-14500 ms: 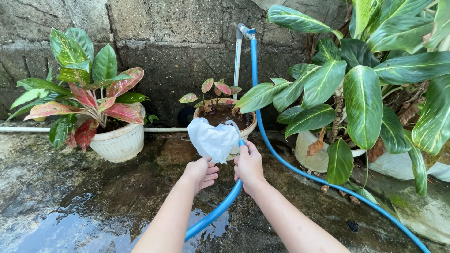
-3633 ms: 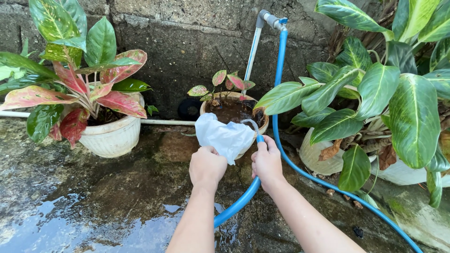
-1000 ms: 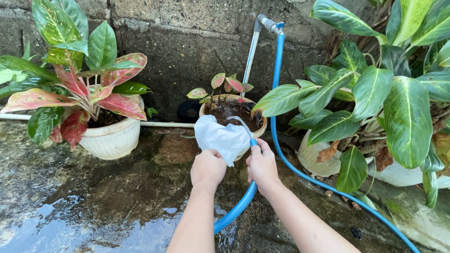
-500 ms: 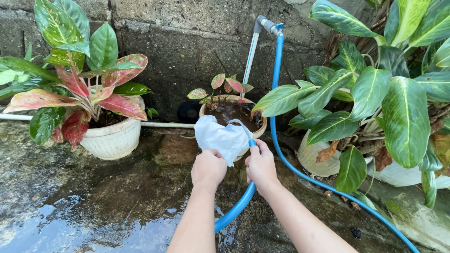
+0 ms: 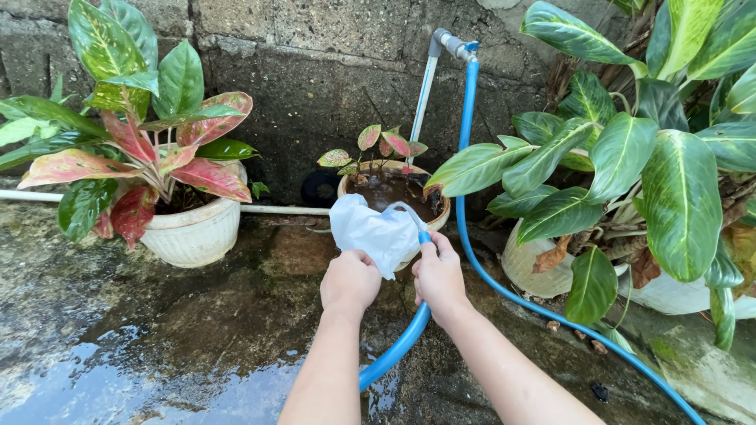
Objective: Washing a white cloth under a running water tap in an outdoor garden area.
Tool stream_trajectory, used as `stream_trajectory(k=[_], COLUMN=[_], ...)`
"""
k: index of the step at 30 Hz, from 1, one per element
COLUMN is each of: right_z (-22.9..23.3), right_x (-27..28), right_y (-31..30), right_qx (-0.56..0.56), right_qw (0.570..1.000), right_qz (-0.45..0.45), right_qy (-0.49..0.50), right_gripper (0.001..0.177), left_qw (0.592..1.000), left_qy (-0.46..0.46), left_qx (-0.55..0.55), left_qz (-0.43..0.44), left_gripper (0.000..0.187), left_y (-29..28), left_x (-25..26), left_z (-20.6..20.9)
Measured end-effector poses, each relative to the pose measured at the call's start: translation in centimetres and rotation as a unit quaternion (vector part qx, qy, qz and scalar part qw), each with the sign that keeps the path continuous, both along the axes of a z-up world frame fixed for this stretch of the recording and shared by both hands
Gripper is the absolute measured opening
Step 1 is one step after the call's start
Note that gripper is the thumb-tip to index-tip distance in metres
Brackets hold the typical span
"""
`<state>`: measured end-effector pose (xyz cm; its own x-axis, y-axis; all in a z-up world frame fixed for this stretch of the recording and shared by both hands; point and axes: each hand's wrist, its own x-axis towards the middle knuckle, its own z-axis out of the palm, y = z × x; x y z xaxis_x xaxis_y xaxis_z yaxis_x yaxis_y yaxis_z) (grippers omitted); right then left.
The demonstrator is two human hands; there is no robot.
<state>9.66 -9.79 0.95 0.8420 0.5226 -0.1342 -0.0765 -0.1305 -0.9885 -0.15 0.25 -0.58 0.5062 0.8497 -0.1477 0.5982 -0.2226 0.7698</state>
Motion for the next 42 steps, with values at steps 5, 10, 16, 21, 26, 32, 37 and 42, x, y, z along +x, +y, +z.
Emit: stream_trajectory(k=[5,10,16,21,26,32,37,42], right_z=[0.4,0.9,1.6,2.0,2.0,1.7,-0.2,-0.7], right_x=[-0.2,-0.3,-0.4,-0.2,0.0,0.4,1.1,1.5], right_y=[0.2,0.2,0.0,-0.4,-0.9,-1.9,-3.0,-3.7], right_qx=[0.001,0.007,0.014,0.006,0.014,0.015,0.034,0.037], right_qw=[1.000,1.000,1.000,0.999,0.999,1.000,0.999,0.998], right_qz=[0.003,0.010,0.021,0.021,0.026,0.025,0.024,0.029], right_qy=[-0.005,-0.004,-0.018,-0.029,-0.022,-0.003,0.025,0.035], right_gripper=[0.042,0.041,0.037,0.036,0.036,0.038,0.040,0.041], left_qw=[1.000,0.999,0.998,0.998,0.996,0.973,0.959,0.961], left_qy=[0.014,0.028,0.043,0.053,0.070,0.182,0.255,0.249], left_qx=[0.000,-0.011,-0.008,-0.011,-0.013,-0.012,-0.006,0.002], left_qz=[-0.010,-0.030,-0.039,-0.038,-0.045,-0.139,-0.124,-0.117], left_gripper=[0.016,0.018,0.022,0.025,0.026,0.038,0.038,0.039], left_y=[0.4,0.7,1.4,1.9,1.8,2.6,3.4,3.0], left_x=[-0.2,-0.6,-1.1,-1.1,-0.9,-1.3,-3.2,-4.8], left_z=[-0.5,-0.6,-1.1,-1.7,-1.4,-2.8,-3.0,-2.0])
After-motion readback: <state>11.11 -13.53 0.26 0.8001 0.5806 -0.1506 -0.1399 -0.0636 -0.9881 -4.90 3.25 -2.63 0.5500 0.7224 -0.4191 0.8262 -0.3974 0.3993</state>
